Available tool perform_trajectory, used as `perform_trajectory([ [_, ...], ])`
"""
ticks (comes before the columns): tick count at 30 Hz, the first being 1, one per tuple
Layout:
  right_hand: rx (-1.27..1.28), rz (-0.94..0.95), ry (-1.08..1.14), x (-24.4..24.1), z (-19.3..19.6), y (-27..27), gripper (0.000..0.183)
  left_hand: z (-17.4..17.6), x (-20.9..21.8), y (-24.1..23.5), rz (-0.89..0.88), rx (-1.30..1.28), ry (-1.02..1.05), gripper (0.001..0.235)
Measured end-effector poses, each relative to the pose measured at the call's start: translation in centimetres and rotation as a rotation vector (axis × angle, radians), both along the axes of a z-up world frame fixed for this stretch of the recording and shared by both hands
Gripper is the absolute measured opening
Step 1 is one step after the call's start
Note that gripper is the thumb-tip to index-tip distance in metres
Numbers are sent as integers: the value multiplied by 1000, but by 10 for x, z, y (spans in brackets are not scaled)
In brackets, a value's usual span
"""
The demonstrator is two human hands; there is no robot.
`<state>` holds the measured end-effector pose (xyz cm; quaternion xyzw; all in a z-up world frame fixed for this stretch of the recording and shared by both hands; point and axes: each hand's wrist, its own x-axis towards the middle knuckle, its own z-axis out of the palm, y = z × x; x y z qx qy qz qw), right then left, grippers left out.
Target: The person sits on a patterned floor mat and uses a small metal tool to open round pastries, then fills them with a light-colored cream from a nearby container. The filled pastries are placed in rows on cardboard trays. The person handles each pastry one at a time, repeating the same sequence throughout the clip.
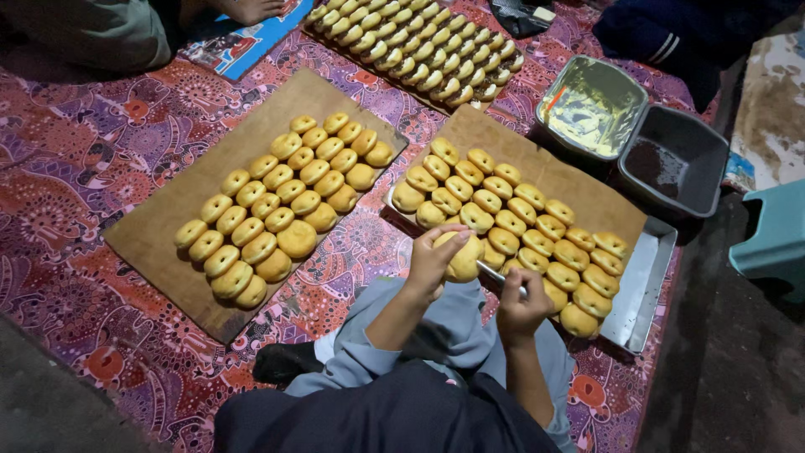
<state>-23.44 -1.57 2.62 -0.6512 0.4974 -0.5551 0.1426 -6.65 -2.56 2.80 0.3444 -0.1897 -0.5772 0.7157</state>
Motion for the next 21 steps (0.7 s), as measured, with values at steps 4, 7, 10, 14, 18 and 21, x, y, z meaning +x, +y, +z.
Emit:
perform_trajectory([
  [4,-128,18,-20,13,-6,1,19,6,-10,2,41,-16,-22,23],
  [7,-83,30,-99,20,-9,3,20,6,-16,6,46,-7,-74,23],
  [10,-29,38,-116,19,-9,2,22,4,-18,8,17,-57,-147,21],
  [14,-14,79,-78,11,-8,-5,24,0,-18,9,-46,-45,-179,20],
  [18,46,170,-164,3,-10,-7,28,-4,-17,11,-124,-51,-237,19],
  [21,119,179,-132,-2,-12,-9,32,-7,-15,11,-170,-88,-302,19],
])
